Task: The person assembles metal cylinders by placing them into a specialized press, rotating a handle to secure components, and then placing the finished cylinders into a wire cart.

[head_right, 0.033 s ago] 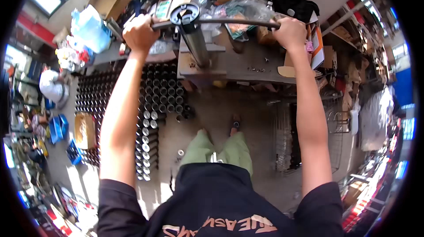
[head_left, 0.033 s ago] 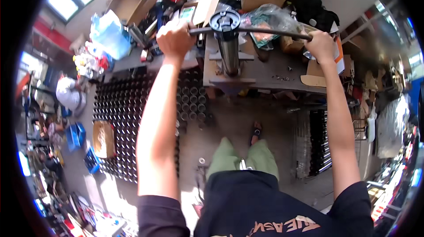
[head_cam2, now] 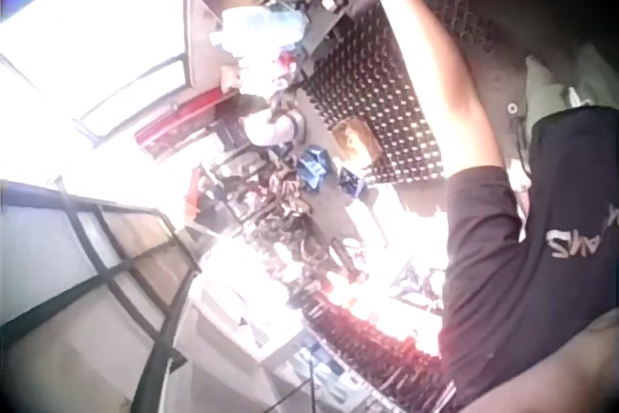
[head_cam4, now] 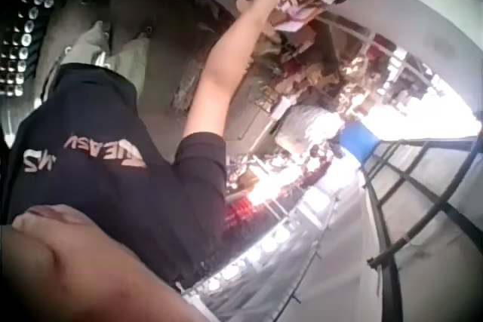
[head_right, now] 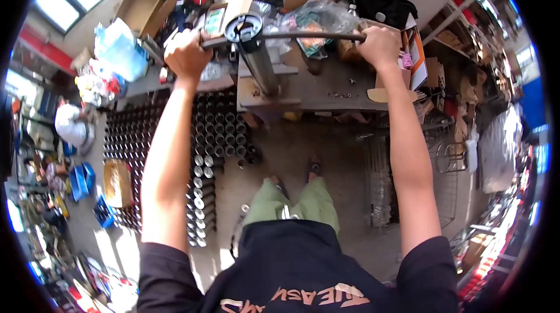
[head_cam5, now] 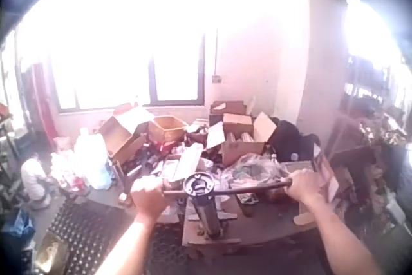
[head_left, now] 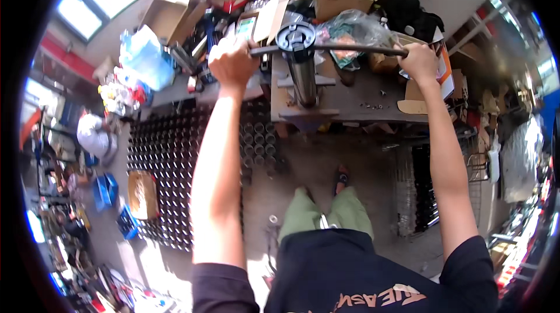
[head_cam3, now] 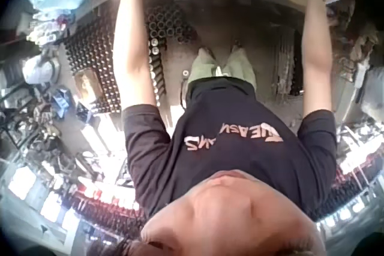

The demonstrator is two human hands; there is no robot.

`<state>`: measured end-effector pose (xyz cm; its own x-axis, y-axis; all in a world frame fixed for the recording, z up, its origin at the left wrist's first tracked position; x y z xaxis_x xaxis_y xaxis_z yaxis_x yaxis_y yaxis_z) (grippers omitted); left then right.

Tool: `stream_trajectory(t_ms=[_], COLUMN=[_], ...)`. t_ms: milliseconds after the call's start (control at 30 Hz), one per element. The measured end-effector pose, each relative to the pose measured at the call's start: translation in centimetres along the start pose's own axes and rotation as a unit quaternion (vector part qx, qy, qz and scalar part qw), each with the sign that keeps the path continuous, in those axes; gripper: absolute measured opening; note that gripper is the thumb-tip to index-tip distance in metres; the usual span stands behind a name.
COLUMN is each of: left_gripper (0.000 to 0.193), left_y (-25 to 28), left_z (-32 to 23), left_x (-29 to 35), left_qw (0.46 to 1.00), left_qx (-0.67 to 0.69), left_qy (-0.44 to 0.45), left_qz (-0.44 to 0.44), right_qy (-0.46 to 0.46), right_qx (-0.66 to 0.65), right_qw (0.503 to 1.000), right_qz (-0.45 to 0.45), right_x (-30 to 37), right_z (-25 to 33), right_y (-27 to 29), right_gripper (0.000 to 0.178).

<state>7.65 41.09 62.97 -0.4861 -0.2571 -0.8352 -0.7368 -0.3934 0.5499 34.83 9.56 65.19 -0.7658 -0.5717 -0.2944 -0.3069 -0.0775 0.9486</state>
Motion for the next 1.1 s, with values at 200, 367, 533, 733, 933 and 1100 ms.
stream_trajectory(t_ms=[200,367,533,733,933,1100], left_gripper=[0.027,0.023,0.029,0.019,0.041,0.051], left_y=[0.1,-1.7,-4.2,-5.1,2.1,-5.3], left_z=[0.4,0.7,1.3,1.1,-10.0,-24.2], left_x=[-0.1,0.6,-1.1,-2.9,5.9,4.4], left_qw=[0.998,0.997,0.995,0.988,0.959,0.810], left_qx=[0.003,-0.037,0.034,0.093,0.129,0.061], left_qy=[-0.043,-0.056,-0.091,-0.125,-0.252,-0.387], left_qz=[-0.050,-0.027,-0.015,0.014,0.019,0.437], right_qy=[-0.047,-0.067,-0.078,-0.100,-0.126,-0.073], right_qx=[-0.036,-0.015,-0.020,-0.062,-0.246,-0.305], right_qw=[0.998,0.997,0.997,0.993,0.958,0.949], right_qz=[-0.020,-0.035,0.012,0.008,0.073,0.010], right_x=[-0.1,2.3,9.0,13.2,11.3,8.3], right_z=[-0.7,-1.1,-0.1,1.3,-1.6,-5.3], right_y=[-1.1,-1.1,1.1,3.9,2.0,1.0], right_gripper=[0.024,0.026,0.024,0.025,0.016,0.019])
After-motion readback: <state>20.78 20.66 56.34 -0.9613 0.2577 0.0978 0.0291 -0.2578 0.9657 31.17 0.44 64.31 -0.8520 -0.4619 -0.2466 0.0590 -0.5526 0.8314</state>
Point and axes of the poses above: each hand's wrist, its own x-axis away from the middle knuckle, its own y-axis out of the back of the hand, z = x × y, the point moved 8 cm from there along -x, towards the middle knuckle, and after that the axes turned 7 degrees about z, right-handed, at the moved point
